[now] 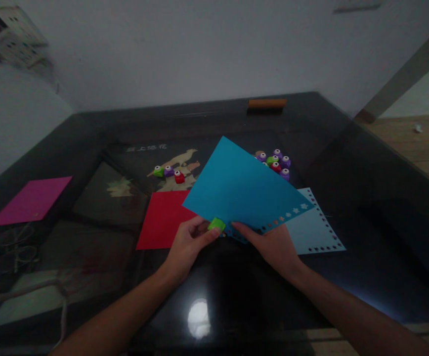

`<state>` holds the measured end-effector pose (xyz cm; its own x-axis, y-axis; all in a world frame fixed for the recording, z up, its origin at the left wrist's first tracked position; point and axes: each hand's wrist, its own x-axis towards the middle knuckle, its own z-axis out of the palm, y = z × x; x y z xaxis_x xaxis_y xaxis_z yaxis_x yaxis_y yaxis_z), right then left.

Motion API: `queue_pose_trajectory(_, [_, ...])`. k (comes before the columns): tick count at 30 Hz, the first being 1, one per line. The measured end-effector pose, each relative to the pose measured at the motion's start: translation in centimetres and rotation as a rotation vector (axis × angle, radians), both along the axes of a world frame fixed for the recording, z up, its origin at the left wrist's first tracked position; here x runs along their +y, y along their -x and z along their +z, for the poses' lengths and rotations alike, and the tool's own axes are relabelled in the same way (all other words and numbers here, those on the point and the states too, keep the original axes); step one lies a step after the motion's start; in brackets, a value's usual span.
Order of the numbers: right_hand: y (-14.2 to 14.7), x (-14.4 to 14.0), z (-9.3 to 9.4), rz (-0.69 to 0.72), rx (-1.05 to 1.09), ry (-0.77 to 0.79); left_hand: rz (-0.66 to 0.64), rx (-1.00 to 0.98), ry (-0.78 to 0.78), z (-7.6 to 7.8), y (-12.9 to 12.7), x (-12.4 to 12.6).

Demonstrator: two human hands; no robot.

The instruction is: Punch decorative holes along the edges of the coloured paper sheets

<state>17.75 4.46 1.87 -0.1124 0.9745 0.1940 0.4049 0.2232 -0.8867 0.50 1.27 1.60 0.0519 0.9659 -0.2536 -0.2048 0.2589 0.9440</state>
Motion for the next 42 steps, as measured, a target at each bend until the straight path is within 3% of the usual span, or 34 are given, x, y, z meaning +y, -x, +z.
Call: queue_pose_trajectory(42, [-0.12,0.28,-0.37,-0.029,0.013,0.075,-0.008,0.061,0.051,-0.33,-0.01,0.24])
